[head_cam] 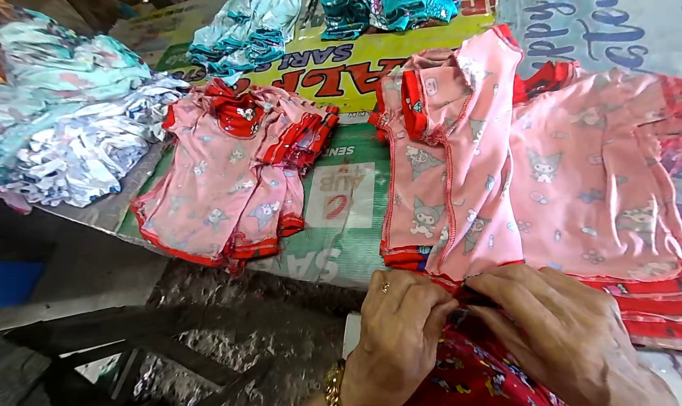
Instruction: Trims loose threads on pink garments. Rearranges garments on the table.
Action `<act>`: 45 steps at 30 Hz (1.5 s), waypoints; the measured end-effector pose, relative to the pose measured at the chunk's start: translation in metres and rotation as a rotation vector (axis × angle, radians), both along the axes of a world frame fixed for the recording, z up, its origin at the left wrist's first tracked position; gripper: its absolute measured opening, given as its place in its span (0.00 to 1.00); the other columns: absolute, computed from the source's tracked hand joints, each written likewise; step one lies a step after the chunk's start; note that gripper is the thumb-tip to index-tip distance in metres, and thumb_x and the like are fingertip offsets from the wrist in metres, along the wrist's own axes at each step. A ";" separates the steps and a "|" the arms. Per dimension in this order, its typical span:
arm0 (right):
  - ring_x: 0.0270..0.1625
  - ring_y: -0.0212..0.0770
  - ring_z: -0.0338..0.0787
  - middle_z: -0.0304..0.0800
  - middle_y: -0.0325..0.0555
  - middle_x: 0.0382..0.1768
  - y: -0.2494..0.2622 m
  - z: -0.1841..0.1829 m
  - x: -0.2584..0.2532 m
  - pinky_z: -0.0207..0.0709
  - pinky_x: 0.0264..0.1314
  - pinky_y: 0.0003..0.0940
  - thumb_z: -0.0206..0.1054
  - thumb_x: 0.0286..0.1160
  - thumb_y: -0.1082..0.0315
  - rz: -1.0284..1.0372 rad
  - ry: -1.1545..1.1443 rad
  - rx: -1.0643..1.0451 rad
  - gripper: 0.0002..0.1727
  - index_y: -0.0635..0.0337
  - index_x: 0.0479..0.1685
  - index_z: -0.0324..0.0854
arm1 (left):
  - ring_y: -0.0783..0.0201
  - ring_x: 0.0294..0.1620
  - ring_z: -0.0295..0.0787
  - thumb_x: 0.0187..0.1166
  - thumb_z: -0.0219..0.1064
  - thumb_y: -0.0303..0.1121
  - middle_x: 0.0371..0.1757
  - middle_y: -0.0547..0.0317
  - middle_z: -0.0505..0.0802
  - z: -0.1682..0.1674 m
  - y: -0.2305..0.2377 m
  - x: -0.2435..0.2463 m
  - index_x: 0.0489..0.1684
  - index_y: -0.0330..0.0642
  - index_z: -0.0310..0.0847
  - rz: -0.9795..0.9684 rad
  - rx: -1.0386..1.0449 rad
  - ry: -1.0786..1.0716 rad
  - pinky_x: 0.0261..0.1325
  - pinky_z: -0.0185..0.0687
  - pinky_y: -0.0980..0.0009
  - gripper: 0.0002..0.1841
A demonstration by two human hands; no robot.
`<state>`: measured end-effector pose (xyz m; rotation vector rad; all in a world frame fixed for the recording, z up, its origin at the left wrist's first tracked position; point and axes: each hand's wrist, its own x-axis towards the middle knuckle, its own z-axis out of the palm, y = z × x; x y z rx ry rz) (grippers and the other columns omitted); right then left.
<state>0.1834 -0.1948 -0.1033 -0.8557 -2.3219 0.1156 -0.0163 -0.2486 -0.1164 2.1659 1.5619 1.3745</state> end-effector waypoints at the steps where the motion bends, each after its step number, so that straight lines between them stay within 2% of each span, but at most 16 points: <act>1: 0.34 0.43 0.88 0.93 0.45 0.38 0.000 -0.001 -0.002 0.72 0.30 0.35 0.58 0.89 0.58 -0.001 0.009 0.007 0.12 0.53 0.50 0.84 | 0.70 0.47 0.84 0.86 0.64 0.39 0.39 0.63 0.89 -0.001 -0.001 0.001 0.38 0.45 0.83 0.005 0.013 0.001 0.55 0.75 0.75 0.09; 8: 0.32 0.41 0.86 0.92 0.45 0.36 0.002 -0.005 -0.007 0.70 0.30 0.34 0.58 0.90 0.58 0.001 0.045 -0.011 0.12 0.54 0.49 0.85 | 0.71 0.48 0.83 0.90 0.59 0.41 0.40 0.62 0.87 -0.003 -0.001 0.006 0.38 0.45 0.80 -0.026 0.043 -0.027 0.58 0.74 0.76 0.12; 11: 0.32 0.41 0.88 0.93 0.45 0.36 0.004 -0.007 -0.008 0.72 0.31 0.34 0.59 0.90 0.59 0.009 0.053 -0.019 0.12 0.54 0.47 0.86 | 0.71 0.48 0.83 0.90 0.59 0.41 0.40 0.62 0.87 -0.003 -0.001 0.006 0.39 0.45 0.80 -0.039 0.034 -0.022 0.58 0.74 0.76 0.12; 14: 0.32 0.41 0.88 0.93 0.45 0.35 0.004 -0.007 -0.007 0.72 0.30 0.35 0.58 0.90 0.60 0.026 0.064 -0.047 0.13 0.54 0.46 0.86 | 0.71 0.49 0.82 0.91 0.57 0.40 0.41 0.63 0.86 -0.001 -0.003 0.004 0.39 0.47 0.78 -0.111 0.054 -0.056 0.60 0.73 0.75 0.11; 16: 0.36 0.34 0.89 0.94 0.42 0.38 0.005 -0.005 0.000 0.76 0.33 0.28 0.60 0.89 0.57 0.130 0.152 -0.189 0.13 0.53 0.47 0.86 | 0.71 0.47 0.83 0.93 0.53 0.41 0.40 0.64 0.85 0.002 -0.007 -0.004 0.37 0.48 0.76 -0.222 0.067 -0.155 0.60 0.76 0.74 0.13; 18: 0.42 0.23 0.85 0.89 0.40 0.43 0.008 0.002 0.014 0.77 0.41 0.14 0.66 0.85 0.56 0.304 0.308 -0.467 0.13 0.55 0.54 0.83 | 0.70 0.42 0.84 0.93 0.50 0.42 0.35 0.63 0.85 0.004 -0.008 -0.011 0.33 0.47 0.75 -0.300 0.098 -0.251 0.55 0.78 0.73 0.16; 20: 0.44 0.17 0.82 0.86 0.37 0.46 0.009 0.007 0.022 0.75 0.43 0.09 0.71 0.81 0.59 0.372 0.440 -0.620 0.14 0.56 0.57 0.81 | 0.71 0.42 0.83 0.90 0.57 0.40 0.37 0.63 0.85 0.004 -0.005 -0.011 0.37 0.46 0.76 -0.251 0.124 -0.206 0.53 0.79 0.75 0.11; 22: 0.43 0.15 0.82 0.87 0.35 0.45 0.011 0.007 0.022 0.75 0.43 0.07 0.71 0.81 0.58 0.287 0.453 -0.588 0.15 0.55 0.58 0.81 | 0.70 0.45 0.83 0.86 0.65 0.39 0.42 0.62 0.86 0.000 0.002 -0.004 0.45 0.47 0.80 -0.128 0.159 -0.039 0.53 0.77 0.76 0.07; 24: 0.43 0.15 0.84 0.89 0.35 0.44 0.011 0.003 0.017 0.76 0.42 0.08 0.68 0.83 0.54 0.165 0.389 -0.505 0.16 0.56 0.56 0.83 | 0.66 0.43 0.83 0.83 0.69 0.41 0.43 0.59 0.89 -0.006 0.011 0.004 0.51 0.49 0.86 -0.039 0.177 0.134 0.49 0.74 0.71 0.09; 26: 0.44 0.15 0.85 0.90 0.36 0.44 0.012 0.000 0.012 0.78 0.44 0.08 0.66 0.84 0.52 0.112 0.335 -0.468 0.17 0.57 0.55 0.83 | 0.63 0.41 0.84 0.82 0.68 0.36 0.41 0.58 0.91 -0.012 0.018 0.007 0.48 0.50 0.89 -0.011 0.164 0.248 0.46 0.72 0.67 0.06; 29: 0.44 0.16 0.86 0.91 0.36 0.45 0.013 -0.005 0.011 0.79 0.44 0.09 0.65 0.84 0.50 0.108 0.319 -0.476 0.18 0.56 0.54 0.84 | 0.64 0.42 0.83 0.82 0.67 0.33 0.40 0.59 0.90 -0.017 0.016 0.003 0.41 0.48 0.86 -0.035 0.162 0.201 0.50 0.72 0.69 0.03; 35: 0.44 0.16 0.86 0.91 0.35 0.44 0.015 -0.006 0.013 0.78 0.43 0.10 0.66 0.84 0.50 0.129 0.291 -0.475 0.17 0.54 0.54 0.83 | 0.68 0.48 0.83 0.85 0.65 0.35 0.42 0.61 0.87 -0.018 0.006 -0.005 0.43 0.47 0.81 -0.073 0.192 0.090 0.59 0.75 0.71 0.04; 37: 0.42 0.20 0.87 0.91 0.37 0.43 0.015 -0.006 0.014 0.79 0.40 0.14 0.65 0.84 0.51 0.133 0.235 -0.416 0.15 0.53 0.54 0.84 | 0.68 0.48 0.84 0.85 0.65 0.35 0.42 0.61 0.87 -0.018 0.005 -0.005 0.42 0.47 0.81 -0.070 0.183 0.060 0.59 0.75 0.71 0.04; 41: 0.37 0.37 0.89 0.93 0.44 0.40 0.010 -0.001 0.009 0.76 0.32 0.31 0.62 0.87 0.54 0.093 0.090 -0.189 0.13 0.52 0.50 0.85 | 0.69 0.48 0.83 0.84 0.66 0.36 0.42 0.62 0.87 -0.016 0.002 -0.001 0.42 0.48 0.81 -0.077 0.171 0.012 0.60 0.75 0.72 0.04; 45: 0.36 0.41 0.90 0.95 0.44 0.40 0.004 0.002 0.000 0.74 0.31 0.35 0.58 0.89 0.58 0.038 0.022 -0.072 0.13 0.52 0.49 0.86 | 0.69 0.46 0.82 0.84 0.66 0.35 0.41 0.63 0.87 -0.014 0.002 0.002 0.44 0.48 0.82 -0.089 0.192 0.039 0.60 0.72 0.70 0.03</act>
